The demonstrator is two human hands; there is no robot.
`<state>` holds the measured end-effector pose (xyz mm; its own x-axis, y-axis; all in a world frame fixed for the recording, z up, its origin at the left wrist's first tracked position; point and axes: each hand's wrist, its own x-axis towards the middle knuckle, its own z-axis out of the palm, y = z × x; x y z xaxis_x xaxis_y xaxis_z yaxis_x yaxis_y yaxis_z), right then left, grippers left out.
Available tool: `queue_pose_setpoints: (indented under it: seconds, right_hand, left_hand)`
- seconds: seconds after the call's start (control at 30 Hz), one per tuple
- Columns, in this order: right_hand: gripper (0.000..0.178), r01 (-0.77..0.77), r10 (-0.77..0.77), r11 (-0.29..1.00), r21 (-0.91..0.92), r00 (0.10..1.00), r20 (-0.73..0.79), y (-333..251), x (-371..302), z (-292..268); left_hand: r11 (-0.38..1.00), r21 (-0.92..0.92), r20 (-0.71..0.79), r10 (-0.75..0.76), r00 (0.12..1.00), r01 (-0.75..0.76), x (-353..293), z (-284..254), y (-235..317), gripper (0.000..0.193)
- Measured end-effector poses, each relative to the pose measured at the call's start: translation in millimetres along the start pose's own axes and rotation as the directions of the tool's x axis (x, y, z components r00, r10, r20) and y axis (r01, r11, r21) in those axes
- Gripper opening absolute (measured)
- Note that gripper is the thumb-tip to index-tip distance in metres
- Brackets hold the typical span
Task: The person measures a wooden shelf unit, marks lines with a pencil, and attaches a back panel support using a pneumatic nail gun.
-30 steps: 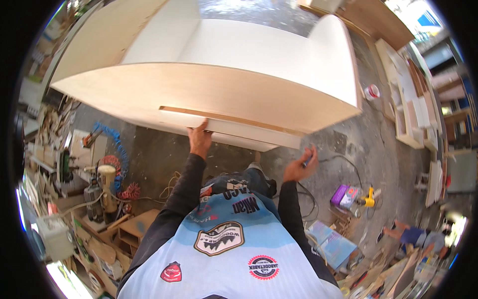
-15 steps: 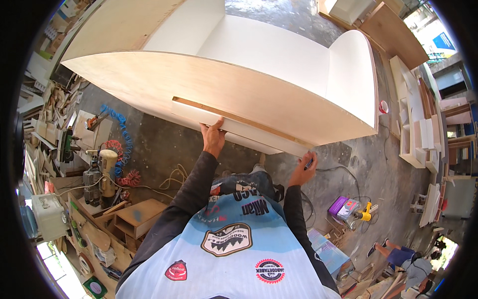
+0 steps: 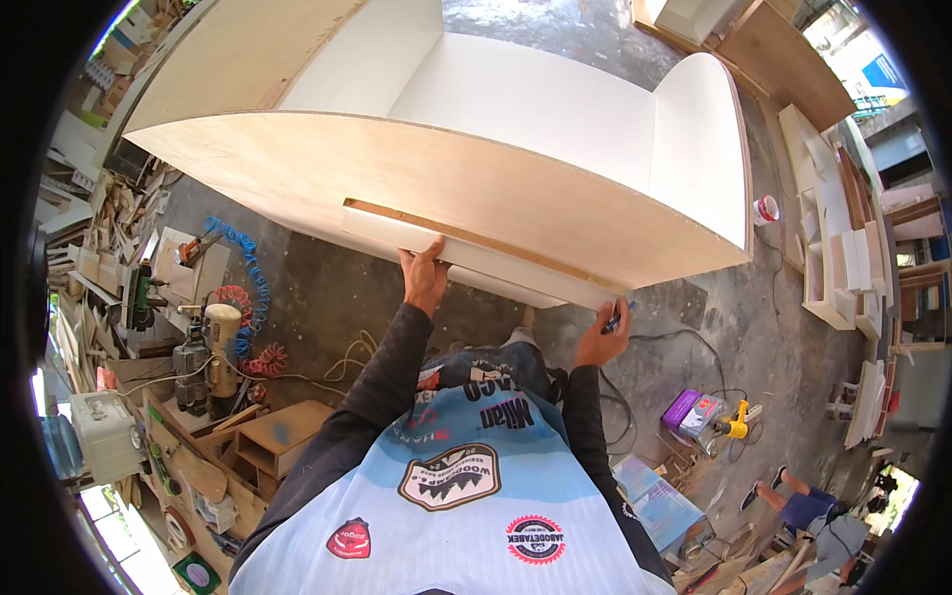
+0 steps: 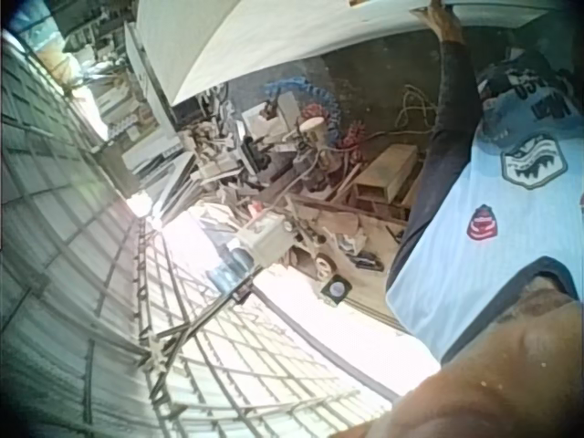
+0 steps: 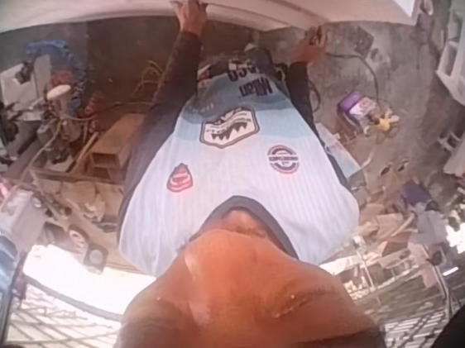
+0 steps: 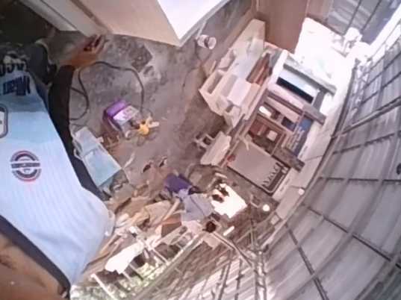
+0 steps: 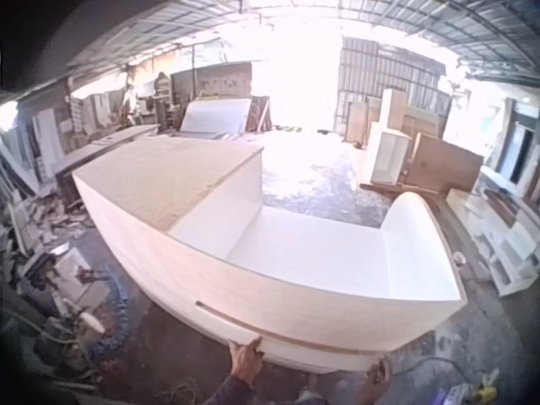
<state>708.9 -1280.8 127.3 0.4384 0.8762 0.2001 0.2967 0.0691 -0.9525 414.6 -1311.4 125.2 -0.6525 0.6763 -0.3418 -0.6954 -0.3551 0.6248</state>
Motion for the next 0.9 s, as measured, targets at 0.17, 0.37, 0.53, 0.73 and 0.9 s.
queue_pose_setpoints:
  seconds: [0.17,0.37,0.53,0.73,0.9]
  right_hand:
    - [0.03,0.062,-0.063,0.997,-0.051,0.998,-0.021,10,4,-1]
    - [0.032,0.074,-0.075,0.995,-0.064,0.997,-0.022,10,5,-1]
    - [0.034,0.096,-0.097,0.99,-0.103,0.995,-0.011,10,4,-1]
    - [0.035,0.107,-0.109,0.985,-0.138,0.994,-0.006,7,3,-6]
    - [0.033,0.16,-0.166,0.967,-0.196,0.986,-0.015,-6,2,-4]
  left_hand:
    - [1.0,0.005,-0.005,-0.011,1.0,0.011,1,-1,-2,0.061]
    - [1.0,0.003,0.009,-0.026,1.0,0.026,1,-1,0,0.063]
    - [1.0,0.017,0.013,-0.023,1.0,0.022,2,-2,3,0.063]
    - [0.999,0.016,0.03,-0.039,0.999,0.038,5,-2,-1,0.062]
    - [0.998,0.053,0.049,-0.043,0.998,0.04,6,-2,2,0.061]
